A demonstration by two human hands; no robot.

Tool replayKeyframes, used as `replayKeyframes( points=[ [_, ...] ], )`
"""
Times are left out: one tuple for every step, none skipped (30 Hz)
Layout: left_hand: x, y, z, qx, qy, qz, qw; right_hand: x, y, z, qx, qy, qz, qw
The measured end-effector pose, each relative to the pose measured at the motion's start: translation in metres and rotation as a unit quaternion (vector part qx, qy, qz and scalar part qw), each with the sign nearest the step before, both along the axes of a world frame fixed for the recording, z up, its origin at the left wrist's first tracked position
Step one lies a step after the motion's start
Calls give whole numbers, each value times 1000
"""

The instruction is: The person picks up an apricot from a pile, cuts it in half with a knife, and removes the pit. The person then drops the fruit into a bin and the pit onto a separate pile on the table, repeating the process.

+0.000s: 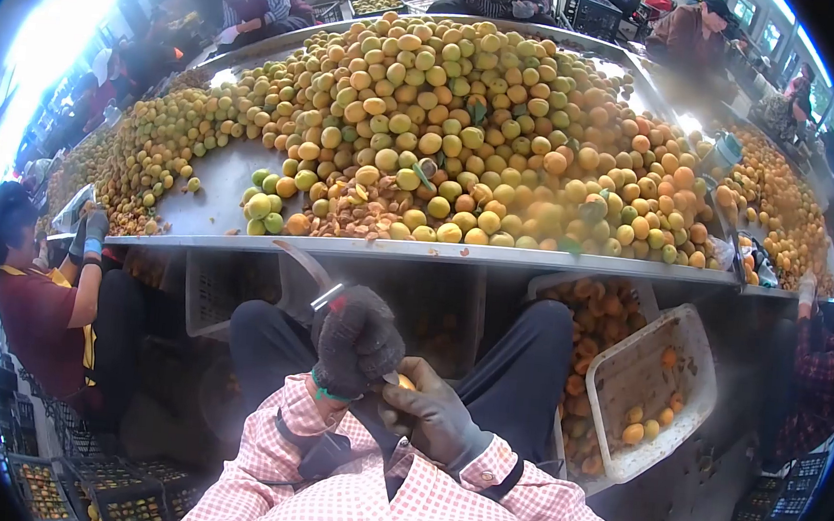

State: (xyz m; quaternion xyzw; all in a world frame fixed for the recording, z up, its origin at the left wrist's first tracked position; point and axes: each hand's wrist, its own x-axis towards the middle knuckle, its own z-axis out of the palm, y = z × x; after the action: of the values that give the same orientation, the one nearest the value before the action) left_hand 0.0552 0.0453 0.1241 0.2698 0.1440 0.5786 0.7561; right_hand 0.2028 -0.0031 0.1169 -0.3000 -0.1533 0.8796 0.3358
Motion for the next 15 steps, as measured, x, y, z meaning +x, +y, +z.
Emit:
replayKeyframes(
  points=[
    [1, -2, -4, -2, 0, 1, 1000, 0, -1, -1, -2, 0, 1, 1000],
    [2, 0, -7, -5, -7, -23, 1000, 1, 2, -1, -12, 17, 0, 1000],
    [2, 0, -6, -9, -14, -47, 999, 2, 3, -1, -24, 34, -1, 999],
    [1, 0, -5, -7, 19, -64, 998, 2, 2, -3, -23, 35, -1, 999],
    [2, 1, -1, -6, 20, -65, 998, 3, 3, -7, -17, 49, -9, 999],
    [5, 2, 6, 37, 38, -38, 998, 5, 3, -8, -10, 64, -18, 998],
    [8, 3, 12, 80, 55, -13, 995, 6, 3, -7, -8, 63, -20, 998],
    [5, 4, 18, 98, 84, 18, 991, 8, 1, -3, 52, 17, -20, 998],
    [2, 7, 19, 100, 82, 16, 991, 9, 1, 2, 114, -29, -20, 993],
    [-1, 10, 19, 80, 49, 20, 995, 8, 1, 6, 117, -29, -21, 993],
    [-5, 10, 19, 57, 16, 24, 998, 6, -2, 10, 141, -62, -28, 988],
    [-12, 15, 17, 62, -28, -25, 997, 5, -4, 13, 165, -95, -35, 981],
    [-12, 15, 15, 62, -27, -24, 997, 5, -4, 18, 165, -95, -35, 981],
    [-10, 12, 13, 53, -18, 3, 998, 5, -5, 21, 180, -91, -39, 979],
    [-7, 11, 11, 44, -9, 30, 999, 5, -5, 23, 195, -88, -45, 976]
  ],
)
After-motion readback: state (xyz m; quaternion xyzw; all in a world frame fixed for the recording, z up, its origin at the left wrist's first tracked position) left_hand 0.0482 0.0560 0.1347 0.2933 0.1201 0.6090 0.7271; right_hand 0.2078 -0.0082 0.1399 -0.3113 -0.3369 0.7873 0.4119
